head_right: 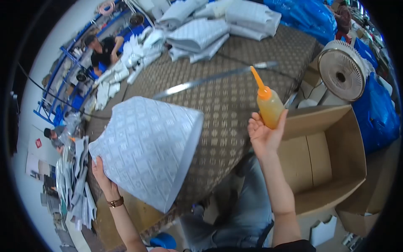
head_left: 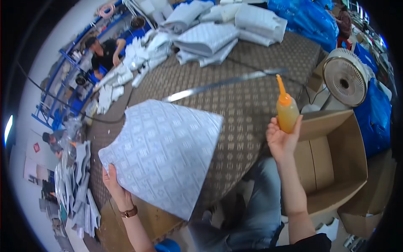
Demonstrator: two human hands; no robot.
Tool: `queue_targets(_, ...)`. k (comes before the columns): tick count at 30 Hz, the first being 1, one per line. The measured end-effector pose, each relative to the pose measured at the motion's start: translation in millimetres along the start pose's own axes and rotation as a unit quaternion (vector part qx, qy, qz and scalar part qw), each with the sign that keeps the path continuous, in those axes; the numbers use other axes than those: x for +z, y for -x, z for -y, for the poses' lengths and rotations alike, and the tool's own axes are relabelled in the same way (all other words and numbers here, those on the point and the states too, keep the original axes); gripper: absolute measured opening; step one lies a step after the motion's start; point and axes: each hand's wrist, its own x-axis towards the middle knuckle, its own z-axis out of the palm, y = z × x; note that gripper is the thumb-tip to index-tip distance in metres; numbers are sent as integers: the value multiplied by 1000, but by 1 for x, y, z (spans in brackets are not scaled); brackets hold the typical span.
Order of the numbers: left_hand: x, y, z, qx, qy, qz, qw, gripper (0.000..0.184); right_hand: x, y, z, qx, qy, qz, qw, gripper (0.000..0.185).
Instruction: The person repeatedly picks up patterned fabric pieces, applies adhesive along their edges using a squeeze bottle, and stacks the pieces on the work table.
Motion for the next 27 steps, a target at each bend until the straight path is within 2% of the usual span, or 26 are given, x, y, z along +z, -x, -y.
queue_targets(5, 103, -109, 9, 72, 9, -129, 989, 37, -1, -56, -28, -50, -26, -39, 998, 69)
queue_targets(7, 168, -161, 26, 116, 36, -154, 981, 37, -4, -58, -35, -104, 48, -69, 991, 71)
queue_targets(9, 217, -208, 55, 112, 27, -81, 990, 40, -3, -59, -35, -97, 45, -68, 992, 71)
queue_targets(11, 253, -240, 81, 33, 0, -27, 999, 48, -2, -59, -31, -79, 39, -73, 993, 70)
queue_targets(13, 278, -222, 96, -58, -84, 50, 994, 61, -1, -58, -30, -83, 40, -74, 993, 70)
queue_targets(14, 280, -203, 108, -40, -121, 105, 986, 67, -1, -57, -31, -82, 36, -80, 993, 69)
queue_targets(15, 271, -183, 122, -21, -158, 156, 975, 73, 1, -57, -32, -80, 33, -84, 993, 68)
queue_targets(16, 250, -163, 132, 28, -262, 201, 943, 71, 2, -57, -32, -74, 41, -75, 994, 68)
queue_targets(17, 227, -140, 143, 71, -365, 240, 897, 70, 2, -56, -30, -80, 36, -79, 993, 67)
queue_targets(19, 160, -104, 160, 186, -474, 270, 817, 69, 3, -55, -32, -74, 30, -82, 993, 64)
queue_targets(23, -5, -46, 131, 140, -530, 183, 816, 62, 9, -53, -40, -114, 42, -72, 990, 62)
queue_targets(25, -92, -17, 107, 121, -584, 71, 799, 59, 2, -57, -44, -106, 100, -55, 988, 60)
queue_targets(27, -172, 11, 82, 111, -621, -10, 776, 56, 21, -42, -82, -28, 112, -31, 993, 59)
